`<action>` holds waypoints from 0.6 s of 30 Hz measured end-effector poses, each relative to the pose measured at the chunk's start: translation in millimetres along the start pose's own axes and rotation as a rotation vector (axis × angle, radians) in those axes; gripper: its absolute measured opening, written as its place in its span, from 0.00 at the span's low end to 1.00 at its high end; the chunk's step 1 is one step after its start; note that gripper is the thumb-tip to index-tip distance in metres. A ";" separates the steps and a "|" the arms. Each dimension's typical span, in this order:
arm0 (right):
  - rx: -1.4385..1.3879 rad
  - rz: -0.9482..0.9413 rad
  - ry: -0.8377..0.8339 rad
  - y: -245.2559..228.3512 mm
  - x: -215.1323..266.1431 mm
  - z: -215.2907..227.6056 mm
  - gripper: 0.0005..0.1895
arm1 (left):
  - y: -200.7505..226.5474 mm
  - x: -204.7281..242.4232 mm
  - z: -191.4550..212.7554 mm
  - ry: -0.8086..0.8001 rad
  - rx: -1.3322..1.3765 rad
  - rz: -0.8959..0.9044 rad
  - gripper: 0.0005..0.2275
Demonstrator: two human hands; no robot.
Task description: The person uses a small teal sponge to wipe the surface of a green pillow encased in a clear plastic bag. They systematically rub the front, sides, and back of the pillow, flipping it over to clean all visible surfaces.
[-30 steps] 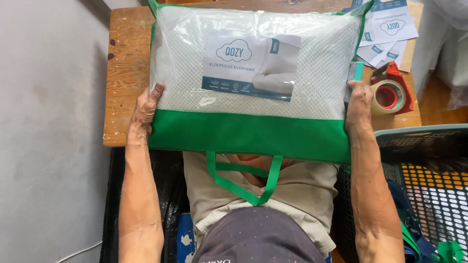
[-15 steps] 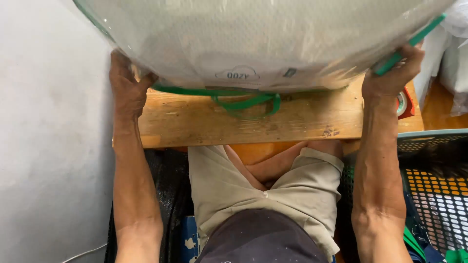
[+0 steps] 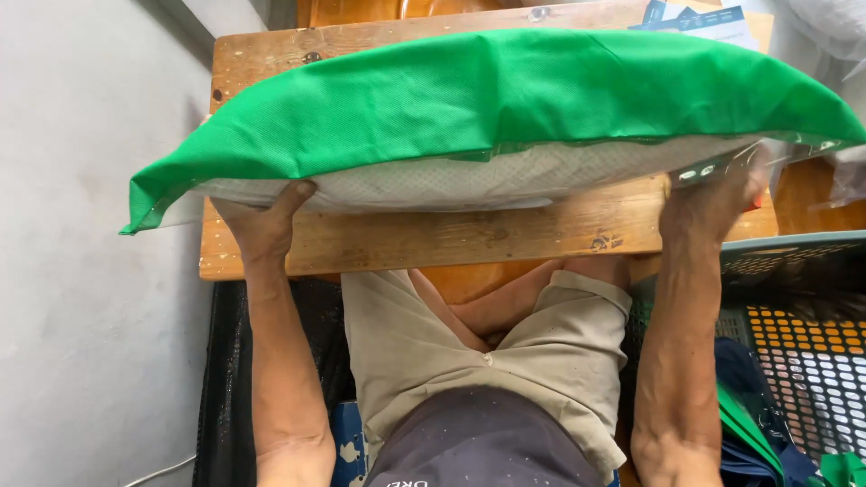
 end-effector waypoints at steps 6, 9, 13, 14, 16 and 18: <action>0.614 1.246 0.427 -60.3 78.9 63.4 0.21 | 16.3 -1.3 -14.4 -0.079 0.114 -0.007 0.45; 0.986 1.154 0.191 -55.1 111.5 10.1 0.23 | 3.2 1.7 -9.7 -0.083 0.077 0.029 0.49; 1.134 0.944 -0.099 6.1 159.5 -78.4 0.30 | 2.5 12.7 -23.0 -0.031 -0.008 0.052 0.54; 1.117 0.960 -0.182 22.5 183.3 -102.1 0.32 | 6.3 15.9 -32.1 0.041 -0.001 0.244 0.37; 1.085 0.976 -0.278 46.0 234.9 -149.8 0.34 | 17.7 20.1 -41.9 0.128 0.002 0.427 0.20; 0.960 1.176 -0.426 57.2 293.4 -195.6 0.34 | 32.3 22.4 -48.9 0.176 0.346 0.352 0.21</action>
Point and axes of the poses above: each hand's wrist, its own x-axis away from the middle knuckle, its own z-axis out of the back of the hand, y = z × x, the point moved 3 cm from there along -x, towards the middle knuckle, and after that the axes turned 14 degrees about x, right-handed, at the moved point
